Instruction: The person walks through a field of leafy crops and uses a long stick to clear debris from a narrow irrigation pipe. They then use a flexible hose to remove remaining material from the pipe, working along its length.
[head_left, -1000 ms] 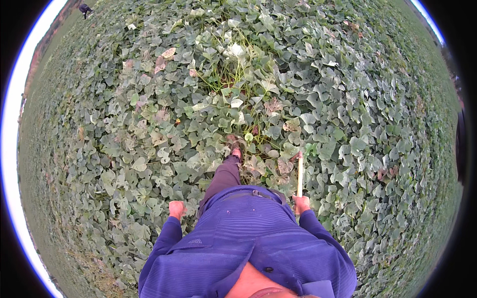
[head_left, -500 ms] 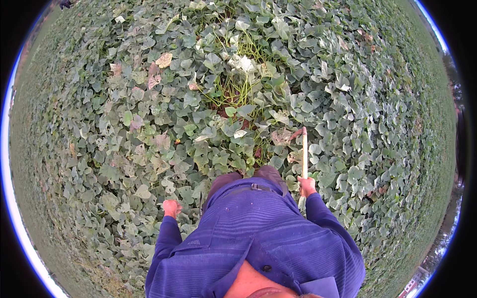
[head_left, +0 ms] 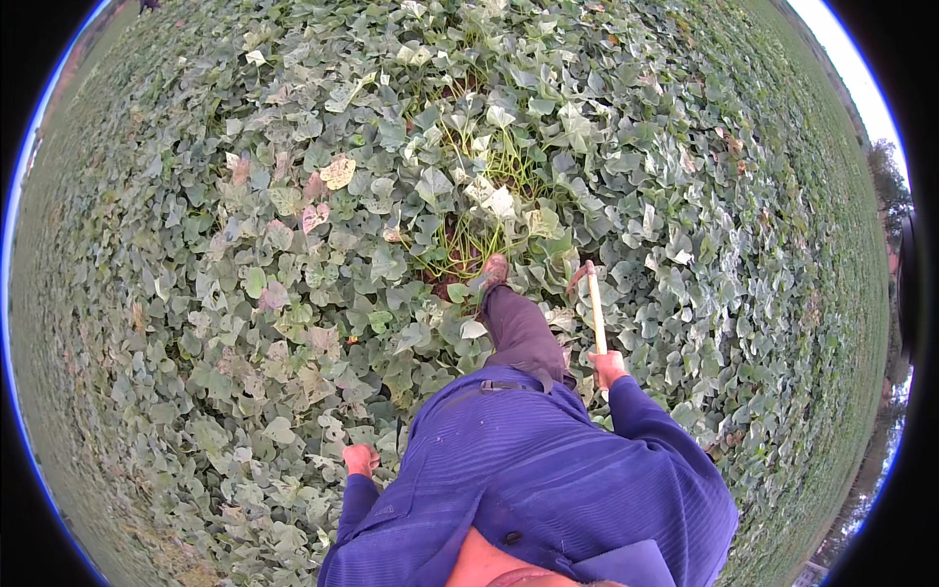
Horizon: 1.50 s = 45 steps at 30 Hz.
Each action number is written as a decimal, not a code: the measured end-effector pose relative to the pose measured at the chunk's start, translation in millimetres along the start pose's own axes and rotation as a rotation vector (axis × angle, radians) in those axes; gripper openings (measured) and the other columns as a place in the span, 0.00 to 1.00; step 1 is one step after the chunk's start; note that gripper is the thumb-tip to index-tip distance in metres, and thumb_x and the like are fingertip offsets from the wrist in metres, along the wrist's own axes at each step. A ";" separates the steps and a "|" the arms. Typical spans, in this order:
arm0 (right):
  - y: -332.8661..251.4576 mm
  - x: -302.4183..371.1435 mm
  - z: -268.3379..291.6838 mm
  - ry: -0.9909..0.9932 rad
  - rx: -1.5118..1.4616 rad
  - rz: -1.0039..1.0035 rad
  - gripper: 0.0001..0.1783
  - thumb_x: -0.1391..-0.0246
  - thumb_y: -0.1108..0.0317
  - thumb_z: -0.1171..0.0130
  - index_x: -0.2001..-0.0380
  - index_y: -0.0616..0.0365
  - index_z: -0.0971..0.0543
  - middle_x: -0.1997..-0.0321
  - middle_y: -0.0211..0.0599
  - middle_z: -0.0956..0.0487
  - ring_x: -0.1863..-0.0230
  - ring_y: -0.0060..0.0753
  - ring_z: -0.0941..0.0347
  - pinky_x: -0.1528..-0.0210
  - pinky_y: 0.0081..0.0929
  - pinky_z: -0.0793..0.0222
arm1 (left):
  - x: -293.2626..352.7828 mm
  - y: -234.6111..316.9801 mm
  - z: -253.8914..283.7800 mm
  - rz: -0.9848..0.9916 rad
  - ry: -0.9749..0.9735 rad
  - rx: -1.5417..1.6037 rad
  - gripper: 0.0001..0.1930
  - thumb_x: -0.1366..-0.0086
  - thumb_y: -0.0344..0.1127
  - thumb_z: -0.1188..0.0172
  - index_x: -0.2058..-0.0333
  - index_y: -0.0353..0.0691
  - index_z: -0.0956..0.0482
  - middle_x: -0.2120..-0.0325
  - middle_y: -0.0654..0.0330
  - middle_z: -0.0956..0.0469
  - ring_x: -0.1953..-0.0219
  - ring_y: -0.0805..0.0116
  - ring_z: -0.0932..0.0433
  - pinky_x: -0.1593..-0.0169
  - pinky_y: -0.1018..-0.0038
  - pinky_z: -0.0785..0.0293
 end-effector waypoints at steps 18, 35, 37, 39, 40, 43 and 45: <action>-358.0 -178.7 14.9 0.010 0.067 0.123 0.15 0.51 0.63 0.29 0.74 0.60 0.26 0.87 0.30 0.31 0.91 0.27 0.36 0.90 0.31 0.44 | 75.3 381.6 -325.4 -0.088 0.131 -0.379 0.22 0.33 0.50 0.43 0.77 0.37 0.29 0.84 0.56 0.31 0.86 0.55 0.26 0.85 0.61 0.31; -544.1 -312.0 53.8 0.056 -0.121 -0.122 0.15 0.49 0.65 0.32 0.76 0.59 0.28 0.86 0.31 0.32 0.90 0.30 0.36 0.90 0.35 0.43 | -51.1 702.1 -675.0 -0.182 -0.145 -0.578 0.10 0.30 0.38 0.48 0.67 0.40 0.23 0.77 0.59 0.21 0.79 0.61 0.19 0.77 0.68 0.25; -575.6 -317.5 49.9 0.037 -0.149 -0.293 0.14 0.47 0.64 0.33 0.76 0.57 0.28 0.86 0.30 0.33 0.90 0.31 0.36 0.90 0.35 0.44 | -46.3 763.1 -705.3 -0.300 -0.083 -0.554 0.05 0.33 0.35 0.44 0.65 0.40 0.24 0.75 0.61 0.20 0.80 0.62 0.20 0.76 0.66 0.24; -605.2 -344.9 51.5 0.013 -0.106 -0.292 0.14 0.47 0.64 0.33 0.77 0.56 0.28 0.86 0.30 0.33 0.89 0.29 0.36 0.90 0.35 0.44 | -44.6 795.9 -724.5 -0.211 -0.045 -0.613 0.08 0.36 0.34 0.40 0.62 0.36 0.25 0.77 0.56 0.22 0.80 0.61 0.20 0.81 0.64 0.26; -652.9 -335.6 49.4 -0.026 -0.053 -0.266 0.15 0.47 0.64 0.34 0.77 0.55 0.29 0.86 0.30 0.33 0.89 0.29 0.36 0.89 0.35 0.44 | -34.1 826.5 -725.5 -0.264 -0.049 -0.578 0.07 0.36 0.33 0.41 0.64 0.36 0.25 0.77 0.56 0.22 0.81 0.61 0.21 0.81 0.65 0.26; -700.7 -364.0 38.8 -0.013 -0.163 -0.218 0.15 0.46 0.63 0.34 0.75 0.54 0.30 0.86 0.31 0.33 0.89 0.29 0.37 0.89 0.35 0.44 | -26.7 904.9 -749.4 -0.347 -0.012 -0.554 0.06 0.34 0.33 0.45 0.64 0.37 0.26 0.77 0.56 0.22 0.83 0.63 0.22 0.84 0.68 0.28; -741.4 -369.1 28.8 -0.021 -0.176 -0.251 0.15 0.46 0.62 0.34 0.75 0.55 0.30 0.85 0.31 0.33 0.89 0.29 0.38 0.89 0.35 0.43 | -37.3 952.3 -755.5 -0.357 -0.014 -0.437 0.06 0.33 0.34 0.46 0.63 0.38 0.27 0.77 0.57 0.22 0.83 0.64 0.22 0.84 0.68 0.28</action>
Point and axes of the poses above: each hand's wrist, its own x-axis away from the middle knuckle, its own z-axis out of the back of the hand, y = z × x, the point moved 10 cm from there along -x, towards the middle knuckle
